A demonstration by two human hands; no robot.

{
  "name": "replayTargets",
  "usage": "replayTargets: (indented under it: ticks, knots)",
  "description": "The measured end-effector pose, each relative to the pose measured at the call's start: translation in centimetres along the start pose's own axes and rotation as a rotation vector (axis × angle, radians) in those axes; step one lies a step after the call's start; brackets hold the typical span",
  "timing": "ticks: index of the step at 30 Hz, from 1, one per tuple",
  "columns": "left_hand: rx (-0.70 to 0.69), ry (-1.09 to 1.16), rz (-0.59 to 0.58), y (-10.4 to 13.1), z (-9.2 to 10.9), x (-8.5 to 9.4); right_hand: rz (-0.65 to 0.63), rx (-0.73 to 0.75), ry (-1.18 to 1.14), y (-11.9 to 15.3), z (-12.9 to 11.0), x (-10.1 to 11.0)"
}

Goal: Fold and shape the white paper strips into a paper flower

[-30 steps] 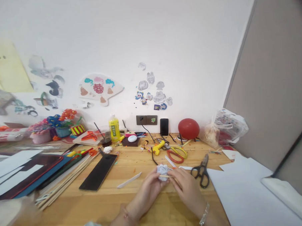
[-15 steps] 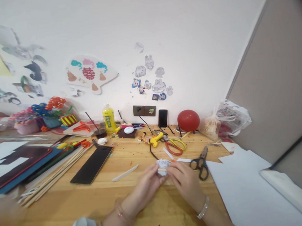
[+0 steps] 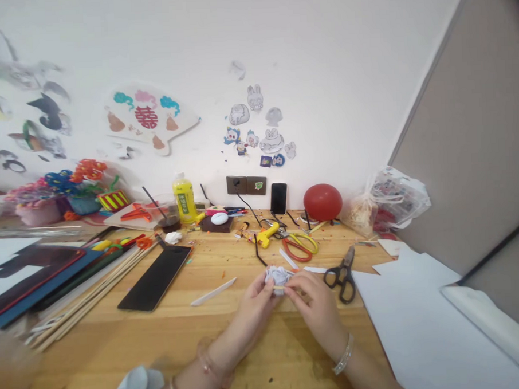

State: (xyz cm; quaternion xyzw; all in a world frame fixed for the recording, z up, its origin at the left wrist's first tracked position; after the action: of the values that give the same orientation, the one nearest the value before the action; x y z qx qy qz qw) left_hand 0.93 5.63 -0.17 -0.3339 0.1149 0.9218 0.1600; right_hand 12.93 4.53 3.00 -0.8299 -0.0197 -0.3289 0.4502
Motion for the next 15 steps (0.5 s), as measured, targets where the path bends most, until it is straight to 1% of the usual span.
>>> replayTargets:
  ticks: [3,6,15]
  knots:
    - [-0.011,-0.049,0.039,0.0,-0.1,0.3,0.013,-0.075,-0.059,-0.1,0.2,0.0]
    - [-0.01,-0.043,0.053,0.2,0.0,0.3,0.013,-0.106,-0.072,-0.1,0.1,0.1]
    - [0.018,-0.025,-0.008,0.6,0.5,-0.7,-0.015,-0.036,-0.002,-0.4,-0.5,0.7]
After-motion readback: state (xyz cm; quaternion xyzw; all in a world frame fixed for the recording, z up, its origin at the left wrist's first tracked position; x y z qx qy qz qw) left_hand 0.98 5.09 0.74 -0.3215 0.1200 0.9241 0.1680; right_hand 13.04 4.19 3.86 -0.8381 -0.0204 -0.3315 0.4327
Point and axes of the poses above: each hand's wrist, its own y-axis away from the middle knuckle, its own x-axis out of the back of the hand, z = x × y, the point moved 4 cm from there along -y, towards the middle knuckle, and after that the axes turned 11 degrees about x, right-handed, at the moved point
